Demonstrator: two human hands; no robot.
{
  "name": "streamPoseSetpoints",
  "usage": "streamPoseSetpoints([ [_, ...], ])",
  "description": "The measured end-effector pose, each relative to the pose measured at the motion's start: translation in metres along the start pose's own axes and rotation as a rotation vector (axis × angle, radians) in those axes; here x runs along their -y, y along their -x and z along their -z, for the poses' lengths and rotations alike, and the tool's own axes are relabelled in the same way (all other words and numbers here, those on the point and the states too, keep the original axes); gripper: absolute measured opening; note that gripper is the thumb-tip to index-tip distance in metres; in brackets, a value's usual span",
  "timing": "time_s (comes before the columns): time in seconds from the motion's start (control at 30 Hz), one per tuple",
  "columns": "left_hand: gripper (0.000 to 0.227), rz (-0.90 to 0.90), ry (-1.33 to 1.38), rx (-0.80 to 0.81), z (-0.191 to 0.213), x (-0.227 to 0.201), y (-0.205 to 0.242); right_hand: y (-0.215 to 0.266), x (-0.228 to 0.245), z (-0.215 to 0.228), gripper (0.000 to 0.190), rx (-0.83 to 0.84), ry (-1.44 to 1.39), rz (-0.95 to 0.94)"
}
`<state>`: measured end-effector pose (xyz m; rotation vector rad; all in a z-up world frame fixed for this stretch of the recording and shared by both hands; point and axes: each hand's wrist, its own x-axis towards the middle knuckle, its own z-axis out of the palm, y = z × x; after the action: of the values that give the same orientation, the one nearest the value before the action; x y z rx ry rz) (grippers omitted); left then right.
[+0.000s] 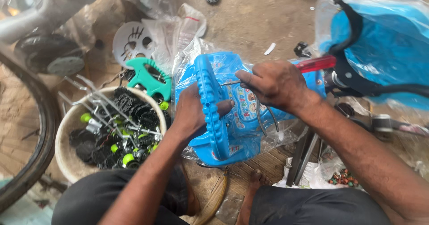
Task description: The person assembles a blue plastic toy tricycle by attaching the steering wheel to the front body. They use a screwdriver and pliers to tighten screws and secure the wheel in place.
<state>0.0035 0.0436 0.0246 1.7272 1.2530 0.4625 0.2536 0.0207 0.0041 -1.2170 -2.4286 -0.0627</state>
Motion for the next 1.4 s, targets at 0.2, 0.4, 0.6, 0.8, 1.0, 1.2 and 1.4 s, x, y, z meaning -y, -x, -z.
streamPoseSetpoints([
  [0.2,0.055,0.02,-0.144,-0.02,0.003,0.007,-0.003,-0.01,-0.003,-0.002,0.03,0.119,0.144,0.087],
  [0.4,0.051,-0.133,-0.225,-0.032,0.01,-0.001,-0.004,-0.042,0.016,0.016,0.03,0.297,0.17,0.061],
  [0.6,0.048,-0.134,-0.287,-0.002,0.005,0.013,-0.004,-0.032,0.017,-0.015,0.022,0.317,-0.074,-0.055],
  [0.8,0.045,-0.12,-0.286,-0.027,0.016,0.005,-0.009,-0.042,0.007,-0.032,0.026,0.22,-0.592,-0.236],
  [1.0,0.053,0.047,-0.091,-0.076,0.009,0.009,0.001,-0.007,0.016,0.0,0.02,-0.005,-0.601,-0.493],
  [1.2,0.051,0.087,-0.126,-0.049,0.005,0.017,0.001,0.022,0.035,0.04,0.023,-0.888,-1.203,-0.598],
  [1.4,0.048,0.177,-0.183,-0.014,0.003,0.001,-0.002,0.031,0.064,-0.014,0.02,-0.514,-0.712,-0.99],
])
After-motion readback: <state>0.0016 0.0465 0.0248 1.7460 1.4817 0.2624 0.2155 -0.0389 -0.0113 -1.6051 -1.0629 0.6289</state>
